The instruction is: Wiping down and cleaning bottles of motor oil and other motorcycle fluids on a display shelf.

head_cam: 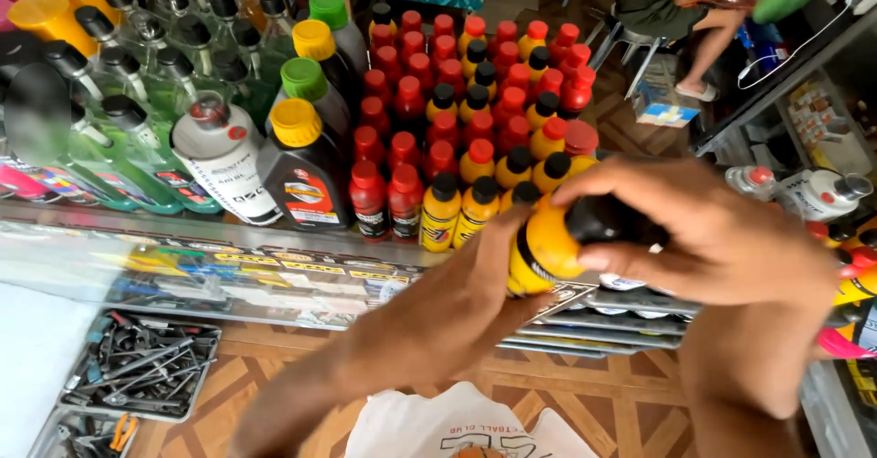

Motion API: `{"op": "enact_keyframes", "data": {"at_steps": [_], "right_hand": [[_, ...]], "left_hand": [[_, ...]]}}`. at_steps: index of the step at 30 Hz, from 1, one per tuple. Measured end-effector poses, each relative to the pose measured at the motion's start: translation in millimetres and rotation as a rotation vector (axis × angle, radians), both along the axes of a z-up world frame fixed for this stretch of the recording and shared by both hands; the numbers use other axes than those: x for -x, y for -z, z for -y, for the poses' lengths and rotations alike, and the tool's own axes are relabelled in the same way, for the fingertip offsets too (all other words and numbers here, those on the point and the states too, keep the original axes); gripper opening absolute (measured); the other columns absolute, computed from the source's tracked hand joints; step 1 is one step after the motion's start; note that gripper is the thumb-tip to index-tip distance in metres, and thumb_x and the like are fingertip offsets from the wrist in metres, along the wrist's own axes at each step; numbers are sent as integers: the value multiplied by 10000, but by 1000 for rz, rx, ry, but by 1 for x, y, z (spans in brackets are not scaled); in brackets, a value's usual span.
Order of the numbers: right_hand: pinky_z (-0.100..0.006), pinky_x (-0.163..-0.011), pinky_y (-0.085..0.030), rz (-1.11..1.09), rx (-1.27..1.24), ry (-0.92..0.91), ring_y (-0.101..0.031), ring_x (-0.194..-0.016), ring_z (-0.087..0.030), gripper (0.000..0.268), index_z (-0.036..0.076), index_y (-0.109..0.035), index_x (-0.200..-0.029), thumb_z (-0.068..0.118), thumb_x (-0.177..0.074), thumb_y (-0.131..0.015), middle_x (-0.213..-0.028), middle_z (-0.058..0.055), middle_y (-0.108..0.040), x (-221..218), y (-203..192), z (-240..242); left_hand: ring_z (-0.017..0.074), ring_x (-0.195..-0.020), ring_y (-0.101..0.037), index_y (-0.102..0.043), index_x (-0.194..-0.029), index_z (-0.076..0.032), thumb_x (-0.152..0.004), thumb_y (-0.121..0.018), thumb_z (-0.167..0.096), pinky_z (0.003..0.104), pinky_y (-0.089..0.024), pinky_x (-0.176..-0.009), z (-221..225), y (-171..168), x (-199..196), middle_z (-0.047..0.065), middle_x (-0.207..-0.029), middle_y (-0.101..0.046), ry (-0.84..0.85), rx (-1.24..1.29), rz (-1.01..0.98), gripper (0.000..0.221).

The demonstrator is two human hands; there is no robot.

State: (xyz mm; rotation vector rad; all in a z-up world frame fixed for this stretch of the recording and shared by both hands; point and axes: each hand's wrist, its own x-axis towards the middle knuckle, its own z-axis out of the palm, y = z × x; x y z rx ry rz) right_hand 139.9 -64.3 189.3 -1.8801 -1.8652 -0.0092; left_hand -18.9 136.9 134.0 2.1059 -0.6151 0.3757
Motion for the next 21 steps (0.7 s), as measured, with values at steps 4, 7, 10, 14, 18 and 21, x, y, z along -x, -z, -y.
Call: {"op": "enact_keyframes", "data": {"at_steps": [4, 7, 10, 14, 18, 21], "right_hand": [[-245, -435, -480, 184, -11, 34, -617, -486, -106, 364, -4, -626, -1174, 132, -859, -748, -817, -45, -719, -5, -58, -45], [-304, -392, -362, 255, 18, 145, -558, -427, -171, 301, -41, -687, -1183, 81, -929, -796, -696, -81, -671, -12, -85, -83], [-276, -384, -306, 183, 105, 126, -445, -425, -135, 164, 11, -658, -1168, 26, -1010, -696, -680, -41, -605, -23, -99, -120], [-370, -298, -351, 287, 286, 500, -506, -340, -243, 316, 126, -663, -1345, 184, -1035, -673, -690, -105, -696, -30, -94, -158], [-383, -322, -429, 367, 327, 514, -596, -384, -257, 384, 163, -659, -1389, 266, -1020, -687, -820, -78, -753, -49, -82, -182], [-402, -463, -470, 232, 324, 362, -610, -470, -270, 368, 55, -672, -1310, 98, -944, -672, -891, -108, -773, -61, -76, -199]], "left_hand": [[265, -853, -723, -187, -1415, 39, -1024, -582, -162, 397, -574, -644, -57, -38, -31, 218, -1110, -615, 22, -70, -11, 591], [168, -772, -600, -426, -1242, 5, -1002, -615, -373, 303, -502, -606, -102, -64, -60, 76, -964, -582, -8, -197, 118, 486], [181, -876, -645, -485, -1216, 16, -937, -826, -69, 293, -536, -765, -144, -80, -94, 113, -1056, -656, 71, -103, 335, 448], [204, -746, -692, -600, -1075, 24, -824, -875, -97, 308, -565, -653, -179, -69, -129, 120, -970, -721, -16, -186, 271, 392], [227, -724, -717, -604, -1084, 35, -782, -846, -113, 335, -557, -614, -199, -48, -150, 132, -944, -739, -54, -185, 278, 415], [258, -744, -701, -588, -1089, 18, -756, -899, -133, 356, -553, -664, -211, -26, -168, 124, -950, -728, -72, -176, 285, 480]]}}
